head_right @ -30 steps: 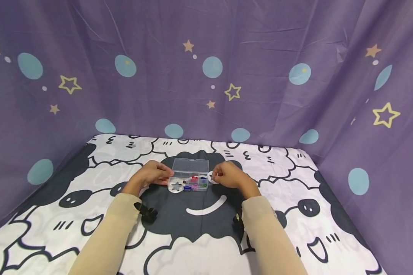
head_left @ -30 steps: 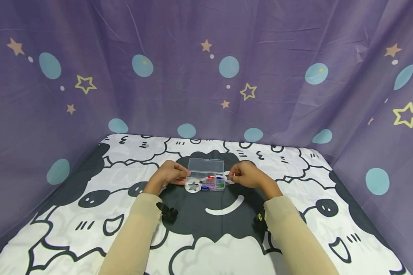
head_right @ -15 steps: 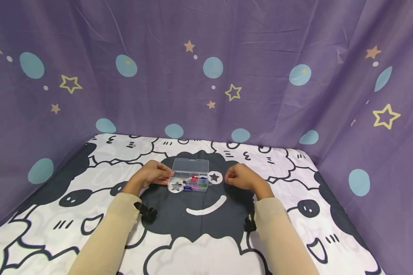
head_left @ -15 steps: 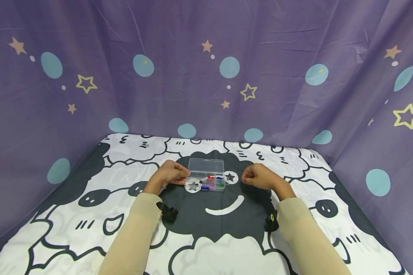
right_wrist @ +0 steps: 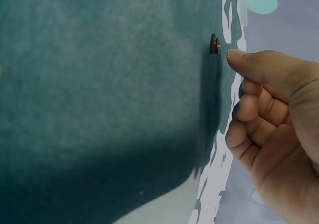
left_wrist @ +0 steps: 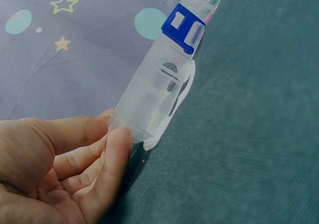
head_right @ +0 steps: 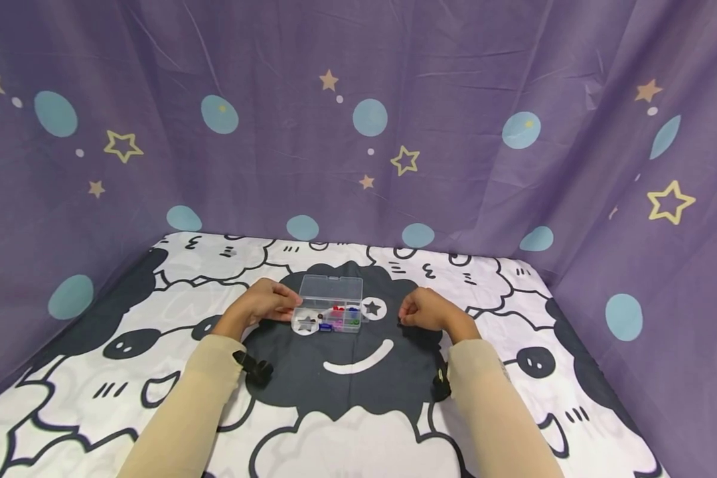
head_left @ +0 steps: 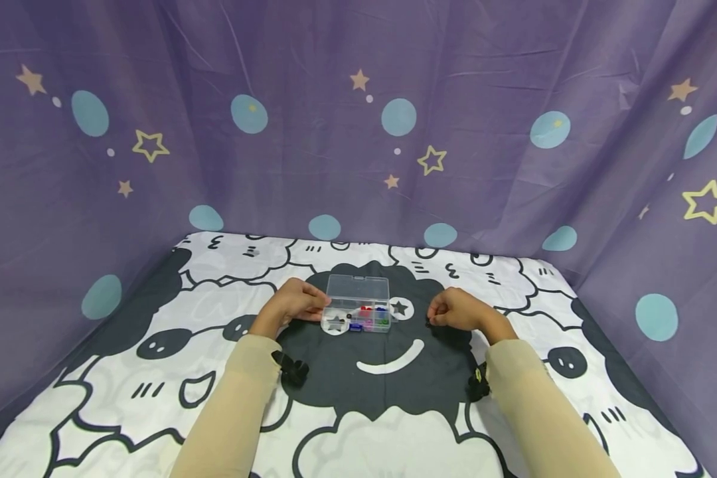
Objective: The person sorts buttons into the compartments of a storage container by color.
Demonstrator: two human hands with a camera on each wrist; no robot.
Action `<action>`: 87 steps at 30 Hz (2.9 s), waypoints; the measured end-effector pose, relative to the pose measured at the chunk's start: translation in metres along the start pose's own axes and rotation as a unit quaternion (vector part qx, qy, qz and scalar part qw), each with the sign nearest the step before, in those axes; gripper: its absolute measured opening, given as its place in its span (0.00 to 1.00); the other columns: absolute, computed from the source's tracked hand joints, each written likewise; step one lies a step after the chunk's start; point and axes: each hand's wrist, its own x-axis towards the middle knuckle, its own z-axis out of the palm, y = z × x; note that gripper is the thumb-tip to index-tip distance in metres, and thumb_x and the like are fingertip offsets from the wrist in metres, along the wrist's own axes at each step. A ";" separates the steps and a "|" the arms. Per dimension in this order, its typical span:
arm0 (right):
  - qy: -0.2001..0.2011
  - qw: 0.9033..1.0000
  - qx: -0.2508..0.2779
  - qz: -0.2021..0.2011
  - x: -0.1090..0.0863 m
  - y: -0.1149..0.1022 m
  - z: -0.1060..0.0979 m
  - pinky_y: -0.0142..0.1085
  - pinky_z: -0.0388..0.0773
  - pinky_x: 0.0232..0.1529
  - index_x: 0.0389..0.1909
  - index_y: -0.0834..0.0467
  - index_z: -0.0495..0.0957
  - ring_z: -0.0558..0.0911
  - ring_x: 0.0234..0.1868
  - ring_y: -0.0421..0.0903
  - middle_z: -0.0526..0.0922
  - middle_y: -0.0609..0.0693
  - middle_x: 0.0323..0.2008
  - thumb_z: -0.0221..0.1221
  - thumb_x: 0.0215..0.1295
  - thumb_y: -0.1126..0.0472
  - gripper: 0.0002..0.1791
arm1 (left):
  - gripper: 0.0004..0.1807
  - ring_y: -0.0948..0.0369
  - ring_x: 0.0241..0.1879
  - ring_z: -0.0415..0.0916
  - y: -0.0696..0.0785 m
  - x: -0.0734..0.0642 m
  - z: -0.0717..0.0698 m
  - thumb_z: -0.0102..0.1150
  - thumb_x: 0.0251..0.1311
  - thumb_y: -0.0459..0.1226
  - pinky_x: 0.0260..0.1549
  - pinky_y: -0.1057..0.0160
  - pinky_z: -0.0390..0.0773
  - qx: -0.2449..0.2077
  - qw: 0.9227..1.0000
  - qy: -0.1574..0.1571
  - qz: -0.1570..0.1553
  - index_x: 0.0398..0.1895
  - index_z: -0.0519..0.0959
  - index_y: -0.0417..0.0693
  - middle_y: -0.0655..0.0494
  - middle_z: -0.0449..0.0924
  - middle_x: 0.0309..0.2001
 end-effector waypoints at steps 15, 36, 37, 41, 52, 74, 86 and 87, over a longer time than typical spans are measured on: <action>-0.028 1.000 0.009 -0.012 0.004 0.004 0.003 0.29 0.77 0.30 0.31 0.66 0.84 0.78 0.26 0.37 0.85 0.45 0.26 0.67 0.62 0.69 0.03 | 0.11 0.60 0.27 0.85 0.001 0.001 0.001 0.67 0.65 0.29 0.32 0.63 0.90 -0.003 1.000 -0.003 0.002 0.48 0.84 0.30 0.42 0.83 0.39; -0.003 0.999 -0.029 -0.015 0.003 0.010 0.007 0.30 0.71 0.30 0.29 0.57 0.81 0.72 0.25 0.37 0.76 0.40 0.22 0.62 0.66 0.68 0.06 | 0.10 0.60 0.26 0.85 -0.002 0.000 0.001 0.68 0.64 0.29 0.31 0.63 0.90 0.003 1.000 0.007 -0.002 0.46 0.85 0.32 0.42 0.84 0.38; 0.002 0.999 -0.028 -0.016 0.003 0.009 0.007 0.30 0.71 0.30 0.29 0.57 0.81 0.72 0.25 0.37 0.76 0.40 0.22 0.61 0.65 0.68 0.06 | 0.10 0.60 0.26 0.85 -0.002 0.000 0.001 0.68 0.64 0.29 0.31 0.63 0.90 0.003 1.000 0.008 -0.002 0.46 0.86 0.33 0.42 0.84 0.38; 0.017 0.999 -0.023 -0.020 0.006 0.005 0.006 0.31 0.71 0.30 0.29 0.56 0.81 0.72 0.25 0.38 0.76 0.40 0.21 0.61 0.64 0.68 0.06 | 0.10 0.60 0.26 0.85 -0.001 -0.001 0.001 0.68 0.65 0.29 0.31 0.63 0.90 0.005 1.000 0.008 -0.002 0.46 0.86 0.33 0.42 0.84 0.39; 0.027 0.999 -0.015 -0.025 0.013 -0.012 0.007 0.31 0.72 0.32 0.31 0.57 0.82 0.72 0.26 0.38 0.76 0.39 0.22 0.61 0.64 0.68 0.05 | 0.09 0.60 0.26 0.85 0.001 -0.002 0.001 0.68 0.64 0.29 0.30 0.63 0.90 0.004 1.000 0.008 -0.001 0.45 0.86 0.33 0.42 0.84 0.38; 0.019 0.999 -0.004 -0.049 0.044 -0.050 0.017 0.30 0.62 0.24 0.30 0.56 0.80 0.63 0.18 0.37 0.68 0.40 0.16 0.58 0.67 0.68 0.07 | 0.10 0.60 0.27 0.85 0.001 -0.001 0.000 0.68 0.64 0.29 0.31 0.63 0.90 0.005 1.000 0.005 -0.002 0.47 0.85 0.32 0.42 0.85 0.40; 0.011 0.997 -0.002 -0.072 0.059 -0.066 0.029 0.30 0.65 0.23 0.33 0.58 0.82 0.65 0.18 0.37 0.70 0.42 0.17 0.57 0.70 0.68 0.07 | 0.11 0.61 0.26 0.85 0.000 -0.001 0.000 0.68 0.64 0.29 0.31 0.63 0.90 0.002 1.000 0.004 0.000 0.47 0.85 0.31 0.42 0.84 0.38; 0.010 0.997 0.000 -0.073 0.060 -0.067 0.030 0.30 0.66 0.23 0.34 0.59 0.82 0.66 0.18 0.37 0.71 0.42 0.17 0.57 0.70 0.68 0.07 | 0.11 0.61 0.26 0.85 0.000 -0.001 0.000 0.68 0.64 0.29 0.31 0.63 0.90 0.002 1.000 0.004 0.001 0.47 0.85 0.31 0.42 0.84 0.38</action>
